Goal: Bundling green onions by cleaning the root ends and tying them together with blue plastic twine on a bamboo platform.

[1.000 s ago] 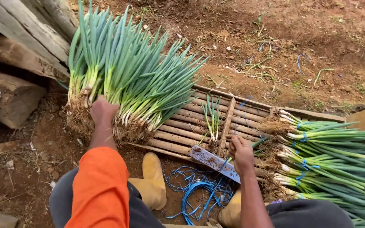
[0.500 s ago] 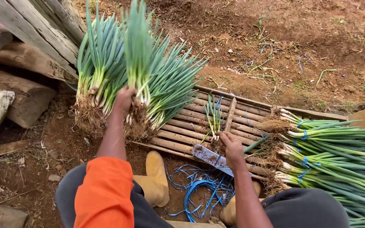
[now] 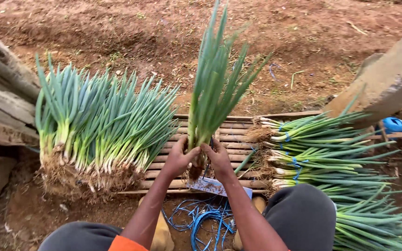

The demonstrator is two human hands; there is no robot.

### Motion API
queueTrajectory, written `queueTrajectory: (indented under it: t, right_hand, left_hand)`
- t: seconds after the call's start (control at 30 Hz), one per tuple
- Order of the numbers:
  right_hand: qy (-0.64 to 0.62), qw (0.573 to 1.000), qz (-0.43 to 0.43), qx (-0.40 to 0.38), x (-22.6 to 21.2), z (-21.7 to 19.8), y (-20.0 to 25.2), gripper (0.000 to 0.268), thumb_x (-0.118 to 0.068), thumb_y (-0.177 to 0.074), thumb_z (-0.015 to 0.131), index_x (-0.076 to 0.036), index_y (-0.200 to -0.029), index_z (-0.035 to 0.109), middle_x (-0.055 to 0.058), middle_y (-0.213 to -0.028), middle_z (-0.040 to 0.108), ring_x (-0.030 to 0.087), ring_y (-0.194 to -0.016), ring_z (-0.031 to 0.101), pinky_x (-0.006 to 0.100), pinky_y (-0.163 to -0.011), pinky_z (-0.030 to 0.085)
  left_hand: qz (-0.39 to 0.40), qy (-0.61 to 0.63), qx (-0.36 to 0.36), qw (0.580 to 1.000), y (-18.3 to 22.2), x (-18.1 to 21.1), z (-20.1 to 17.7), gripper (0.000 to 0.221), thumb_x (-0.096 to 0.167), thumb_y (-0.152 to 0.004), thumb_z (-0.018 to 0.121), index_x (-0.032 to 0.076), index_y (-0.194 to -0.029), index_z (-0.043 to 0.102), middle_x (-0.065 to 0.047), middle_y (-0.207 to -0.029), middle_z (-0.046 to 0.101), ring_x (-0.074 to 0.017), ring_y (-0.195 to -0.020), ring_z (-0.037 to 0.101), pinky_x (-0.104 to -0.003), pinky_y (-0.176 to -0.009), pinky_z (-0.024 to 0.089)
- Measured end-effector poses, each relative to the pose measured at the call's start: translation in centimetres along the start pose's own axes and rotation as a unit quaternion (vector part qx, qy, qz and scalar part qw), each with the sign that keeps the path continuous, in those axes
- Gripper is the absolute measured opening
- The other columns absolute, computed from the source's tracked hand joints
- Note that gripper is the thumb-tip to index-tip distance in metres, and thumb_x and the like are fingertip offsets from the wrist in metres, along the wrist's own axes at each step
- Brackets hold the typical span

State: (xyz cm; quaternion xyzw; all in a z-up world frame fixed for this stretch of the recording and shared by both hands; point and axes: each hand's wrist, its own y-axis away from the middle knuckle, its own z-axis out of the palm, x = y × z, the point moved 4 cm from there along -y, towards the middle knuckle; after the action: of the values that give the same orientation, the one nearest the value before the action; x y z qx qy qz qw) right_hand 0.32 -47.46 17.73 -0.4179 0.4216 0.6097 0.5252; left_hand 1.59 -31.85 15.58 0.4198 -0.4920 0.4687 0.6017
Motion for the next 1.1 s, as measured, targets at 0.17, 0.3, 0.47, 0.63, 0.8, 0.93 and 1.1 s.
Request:
queueTrajectory:
  t: [0.17, 0.3, 0.47, 0.63, 0.8, 0.93, 1.1]
  right_hand:
    - [0.001, 0.996, 0.046, 0.081, 1.6, -2.5, 0.3, 0.034, -0.031, -0.097, 0.07, 0.0, -0.104, 0.059, 0.022, -0.065, 0.068, 0.028, -0.043, 0.067, 0.035, -0.034, 0.054]
    - [-0.06, 0.987, 0.063, 0.139, 3.0, -5.3, 0.9, 0.042, -0.039, -0.098, 0.068, 0.0, -0.108, 0.058, 0.021, -0.08, 0.072, 0.028, -0.052, 0.071, 0.038, -0.04, 0.06]
    - [-0.109, 0.981, 0.046, 0.151, 11.2, -14.3, -4.5, 0.037, -0.033, -0.1, 0.067, 0.002, -0.103, 0.056, 0.022, -0.082, 0.072, 0.028, -0.052, 0.071, 0.038, -0.04, 0.06]
    - [-0.198, 0.967, 0.067, 0.149, -1.4, -6.0, 0.9, 0.035, -0.031, -0.098, 0.066, 0.002, -0.109, 0.06, 0.02, -0.094, 0.072, 0.027, -0.077, 0.073, 0.042, -0.071, 0.065]
    - [-0.27, 0.95, 0.021, 0.154, -2.9, -6.9, -0.5, 0.038, -0.031, -0.09, 0.071, -0.004, -0.115, 0.062, 0.011, -0.101, 0.07, 0.022, -0.094, 0.067, 0.039, -0.094, 0.057]
    - [-0.305, 0.948, -0.021, 0.091, -6.9, -7.4, -1.8, 0.03, -0.026, -0.086, 0.067, -0.005, -0.108, 0.062, 0.009, -0.089, 0.063, 0.019, -0.085, 0.063, 0.035, -0.082, 0.057]
    - [-0.304, 0.952, 0.034, -0.024, -9.2, -9.3, -4.6, 0.034, -0.03, -0.081, 0.061, -0.009, -0.107, 0.057, 0.012, -0.092, 0.061, 0.026, -0.086, 0.061, 0.044, -0.084, 0.056]
  left_hand:
    - [0.004, -0.111, -0.016, 0.994, 0.7, 1.3, 2.9, 0.038, 0.021, -0.094, 0.074, 0.004, -0.127, 0.066, -0.016, -0.11, 0.075, -0.0211, -0.099, 0.072, -0.041, -0.094, 0.056]
    - [-0.031, -0.088, 0.01, 0.996, 1.2, -0.2, 2.5, 0.035, 0.022, -0.102, 0.063, 0.002, -0.13, 0.066, -0.01, -0.091, 0.071, -0.0108, -0.071, 0.06, -0.032, -0.067, 0.056]
    - [-0.01, 0.032, 0.1, 0.994, 2.1, 2.0, 0.8, 0.033, 0.02, -0.107, 0.05, -0.001, -0.132, 0.056, -0.007, -0.081, 0.063, -0.0097, -0.057, 0.055, -0.022, -0.053, 0.053]
    - [0.042, 0.109, 0.206, 0.972, 2.7, 4.0, -1.5, 0.051, 0.018, -0.103, 0.061, -0.005, -0.14, 0.035, -0.008, -0.093, 0.056, -0.0125, -0.076, 0.057, -0.038, -0.079, 0.064]
    - [-0.027, 0.134, 0.267, 0.954, 2.8, 2.2, -3.4, 0.049, 0.03, -0.102, 0.067, -0.005, -0.125, 0.04, -0.004, -0.093, 0.048, -0.0081, -0.069, 0.055, -0.028, -0.063, 0.057]
    - [-0.038, 0.108, 0.268, 0.956, 2.6, 1.0, -5.3, 0.038, 0.03, -0.101, 0.068, -0.002, -0.11, 0.05, -0.002, -0.083, 0.051, -0.0085, -0.063, 0.055, -0.027, -0.058, 0.056]
    - [-0.167, -0.26, 0.291, 0.906, 2.0, -3.2, -8.9, 0.05, 0.053, -0.094, 0.068, 0.012, -0.123, 0.066, -0.017, -0.101, 0.073, -0.0353, -0.098, 0.072, -0.052, -0.085, 0.054]
